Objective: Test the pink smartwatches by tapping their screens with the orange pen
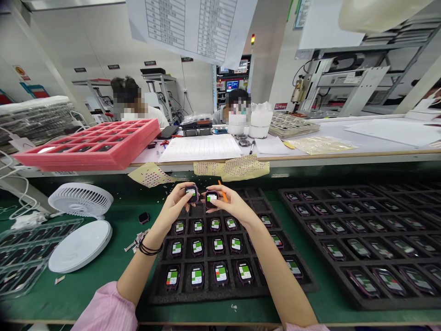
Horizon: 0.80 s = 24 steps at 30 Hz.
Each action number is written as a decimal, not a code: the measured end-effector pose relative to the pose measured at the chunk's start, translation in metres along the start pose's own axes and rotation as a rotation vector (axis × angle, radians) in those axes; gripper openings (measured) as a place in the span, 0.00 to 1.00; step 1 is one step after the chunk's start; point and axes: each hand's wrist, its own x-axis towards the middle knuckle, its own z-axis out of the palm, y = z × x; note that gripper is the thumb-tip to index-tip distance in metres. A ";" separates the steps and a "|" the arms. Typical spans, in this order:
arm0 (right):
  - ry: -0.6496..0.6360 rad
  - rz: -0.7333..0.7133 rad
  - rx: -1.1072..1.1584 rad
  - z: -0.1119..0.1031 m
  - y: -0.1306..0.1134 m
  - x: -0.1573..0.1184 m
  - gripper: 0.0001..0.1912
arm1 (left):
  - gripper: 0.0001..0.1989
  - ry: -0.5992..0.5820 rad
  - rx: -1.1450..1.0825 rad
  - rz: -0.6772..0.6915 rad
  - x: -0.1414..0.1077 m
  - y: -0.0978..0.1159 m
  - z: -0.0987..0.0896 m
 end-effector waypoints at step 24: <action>0.063 0.038 0.010 0.002 -0.003 0.001 0.20 | 0.19 -0.020 0.023 -0.020 0.000 -0.004 0.000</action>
